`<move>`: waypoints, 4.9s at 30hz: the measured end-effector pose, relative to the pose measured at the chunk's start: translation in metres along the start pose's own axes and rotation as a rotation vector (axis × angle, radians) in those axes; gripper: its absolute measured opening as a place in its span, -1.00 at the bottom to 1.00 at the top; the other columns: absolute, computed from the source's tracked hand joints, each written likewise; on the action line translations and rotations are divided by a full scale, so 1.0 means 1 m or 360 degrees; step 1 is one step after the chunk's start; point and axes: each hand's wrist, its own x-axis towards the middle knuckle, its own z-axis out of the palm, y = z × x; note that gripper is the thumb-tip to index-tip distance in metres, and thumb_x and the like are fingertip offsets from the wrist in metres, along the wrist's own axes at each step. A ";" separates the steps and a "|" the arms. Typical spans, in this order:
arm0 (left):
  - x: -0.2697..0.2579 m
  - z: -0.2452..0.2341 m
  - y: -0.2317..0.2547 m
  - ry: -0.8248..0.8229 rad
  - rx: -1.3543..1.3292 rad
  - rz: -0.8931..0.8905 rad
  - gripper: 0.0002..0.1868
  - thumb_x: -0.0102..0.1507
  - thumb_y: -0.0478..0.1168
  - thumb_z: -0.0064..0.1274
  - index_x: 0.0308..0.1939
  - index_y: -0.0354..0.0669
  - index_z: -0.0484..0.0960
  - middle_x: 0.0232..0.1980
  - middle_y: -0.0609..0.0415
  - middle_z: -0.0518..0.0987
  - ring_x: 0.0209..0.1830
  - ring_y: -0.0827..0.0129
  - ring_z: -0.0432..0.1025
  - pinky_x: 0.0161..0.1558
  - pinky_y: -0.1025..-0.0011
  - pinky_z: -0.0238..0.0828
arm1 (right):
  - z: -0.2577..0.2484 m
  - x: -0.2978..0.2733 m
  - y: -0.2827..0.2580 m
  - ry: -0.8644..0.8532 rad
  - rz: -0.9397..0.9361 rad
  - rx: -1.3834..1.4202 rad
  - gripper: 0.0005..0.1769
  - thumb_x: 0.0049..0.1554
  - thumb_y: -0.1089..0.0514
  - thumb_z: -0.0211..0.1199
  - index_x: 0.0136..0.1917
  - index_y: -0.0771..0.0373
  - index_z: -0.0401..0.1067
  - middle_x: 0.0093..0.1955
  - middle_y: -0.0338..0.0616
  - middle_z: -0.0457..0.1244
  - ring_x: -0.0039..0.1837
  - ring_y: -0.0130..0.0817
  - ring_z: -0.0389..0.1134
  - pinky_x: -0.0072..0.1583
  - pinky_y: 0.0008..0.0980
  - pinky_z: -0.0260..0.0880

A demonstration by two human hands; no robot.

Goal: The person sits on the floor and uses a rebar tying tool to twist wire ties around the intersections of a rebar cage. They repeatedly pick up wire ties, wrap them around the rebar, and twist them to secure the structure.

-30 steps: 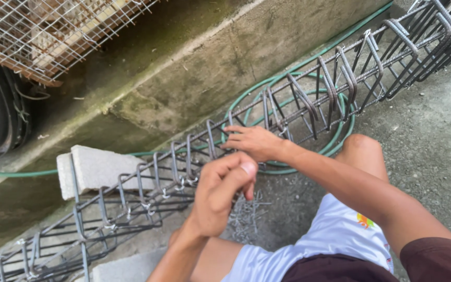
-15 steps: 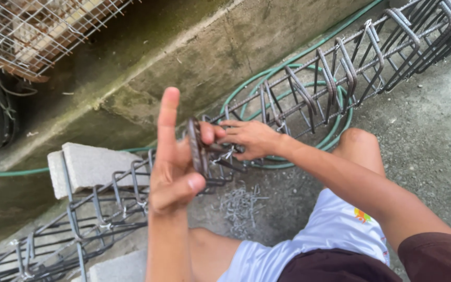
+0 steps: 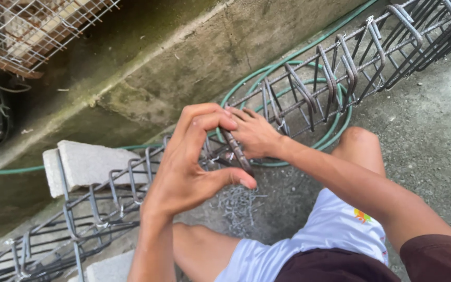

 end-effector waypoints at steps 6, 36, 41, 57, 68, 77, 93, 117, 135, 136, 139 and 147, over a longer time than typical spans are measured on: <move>0.006 -0.015 -0.001 -0.0017 0.0629 0.0269 -0.21 0.02 0.28 0.38 0.20 -0.01 0.56 0.14 -0.03 0.51 0.00 0.19 0.44 0.05 0.22 0.41 | -0.004 0.002 -0.005 -0.0122 0.0516 -0.0015 0.11 -0.29 -0.26 0.52 0.39 0.25 0.17 0.29 0.11 0.13 0.06 0.11 0.29 -0.05 -0.02 0.35; -0.038 -0.053 0.000 0.0244 0.1449 0.0133 -0.36 0.19 0.29 0.43 -0.25 -0.28 0.70 -0.36 0.06 0.32 -0.41 0.23 0.22 -0.30 0.26 0.22 | -0.044 0.056 0.004 -0.1458 0.1250 0.0399 0.26 -0.05 -0.77 -0.69 -0.26 0.13 0.64 -0.01 -0.20 0.41 0.17 -0.06 0.38 0.37 -0.04 0.21; -0.036 -0.050 0.004 0.0252 0.1407 0.0164 -0.37 0.19 0.27 0.45 -0.27 -0.29 0.67 -0.35 0.04 0.32 -0.41 0.22 0.21 -0.34 0.26 0.20 | -0.038 0.071 0.011 -0.1475 0.1580 0.0764 0.28 -0.08 -0.82 -0.60 -0.22 0.33 0.51 -0.39 -0.15 0.30 -0.43 -0.35 0.11 -0.31 -0.35 0.10; -0.033 -0.040 0.006 0.0299 0.1605 0.0253 -0.25 0.33 0.45 0.27 -0.43 -0.19 0.52 -0.37 0.07 0.32 -0.43 0.24 0.23 -0.33 0.29 0.21 | -0.015 0.074 -0.010 -0.1258 0.1602 0.0274 -0.40 0.24 -0.21 -0.16 0.00 0.10 0.65 -0.06 -0.18 0.46 0.03 -0.20 0.48 0.19 -0.13 0.31; -0.092 -0.025 0.002 0.0148 0.1951 0.0127 -0.19 0.45 0.49 -0.17 -0.65 0.00 0.25 -0.65 0.18 0.29 -0.80 0.47 0.08 -0.72 0.45 0.02 | -0.022 0.074 -0.013 -0.1260 0.1599 0.0283 -0.32 0.29 -0.25 -0.24 -0.10 0.11 0.65 -0.09 -0.21 0.46 0.07 -0.18 0.46 0.26 -0.11 0.25; -0.161 0.022 0.019 0.0087 0.1660 0.0068 -0.44 0.31 0.27 0.12 -0.25 -0.21 0.63 -0.54 0.18 0.43 -0.66 0.37 0.30 -0.55 0.46 0.26 | -0.014 0.070 -0.011 -0.1208 0.1579 0.0243 -0.32 0.27 -0.22 -0.25 -0.01 0.15 0.65 0.01 -0.12 0.46 0.16 -0.07 0.44 0.26 -0.05 0.24; -0.142 0.020 0.036 -0.0315 0.0512 -0.0659 -0.65 0.22 0.07 0.10 0.05 0.17 0.65 -0.13 0.21 0.54 -0.36 0.26 0.51 -0.33 0.30 0.45 | 0.010 0.063 -0.001 -0.1124 0.1557 0.0198 -0.31 0.24 -0.19 -0.25 0.26 0.23 0.54 0.33 -0.01 0.35 0.37 0.01 0.35 0.32 0.02 0.21; -0.074 -0.019 0.002 -0.0594 0.1361 0.0453 -0.63 0.37 0.09 0.03 -0.45 0.04 0.49 -0.45 0.14 0.46 -0.57 0.30 0.43 -0.62 0.30 0.36 | -0.003 0.068 -0.005 -0.1293 0.1393 0.0174 -0.52 0.19 -0.04 -0.06 0.18 0.05 0.60 0.22 -0.15 0.41 0.27 -0.07 0.41 0.22 0.05 0.28; -0.125 -0.031 0.000 -0.0139 0.1148 -0.0113 -0.86 0.11 -0.12 0.18 -0.51 0.01 0.58 -0.43 0.22 0.50 -0.62 0.29 0.38 -0.59 0.34 0.27 | -0.019 0.074 -0.010 -0.1343 0.1526 0.0288 -0.43 0.21 -0.17 -0.14 -0.17 0.09 0.65 -0.10 -0.22 0.46 0.10 -0.16 0.46 0.22 -0.06 0.22; -0.134 -0.027 0.000 -0.0150 0.1129 -0.0238 -0.89 0.09 -0.10 0.16 -0.47 0.02 0.61 -0.40 0.22 0.52 -0.63 0.25 0.40 -0.60 0.33 0.30 | -0.020 0.074 -0.011 -0.1335 0.1539 0.0294 -0.38 0.23 -0.20 -0.20 -0.17 0.08 0.65 -0.10 -0.22 0.46 0.12 -0.16 0.46 0.24 -0.05 0.20; -0.158 -0.016 -0.005 -0.0153 0.0931 -0.0536 -0.92 0.10 -0.08 0.12 -0.43 0.10 0.66 -0.39 0.30 0.60 -0.63 0.22 0.46 -0.58 0.30 0.39 | -0.017 0.072 -0.007 -0.1329 0.1597 0.0330 -0.27 0.26 -0.31 -0.29 -0.27 0.08 0.60 -0.21 -0.26 0.44 0.02 -0.19 0.46 0.26 -0.10 0.20; -0.199 0.020 -0.009 0.0010 0.0621 -0.0903 -0.91 0.12 -0.11 0.09 -0.41 0.04 0.64 -0.37 0.28 0.64 -0.48 0.30 0.50 -0.40 0.39 0.42 | -0.008 0.070 0.000 -0.1359 0.1518 0.0357 -0.34 0.24 -0.24 -0.24 -0.31 0.08 0.57 -0.24 -0.25 0.42 -0.05 -0.20 0.44 0.19 -0.08 0.18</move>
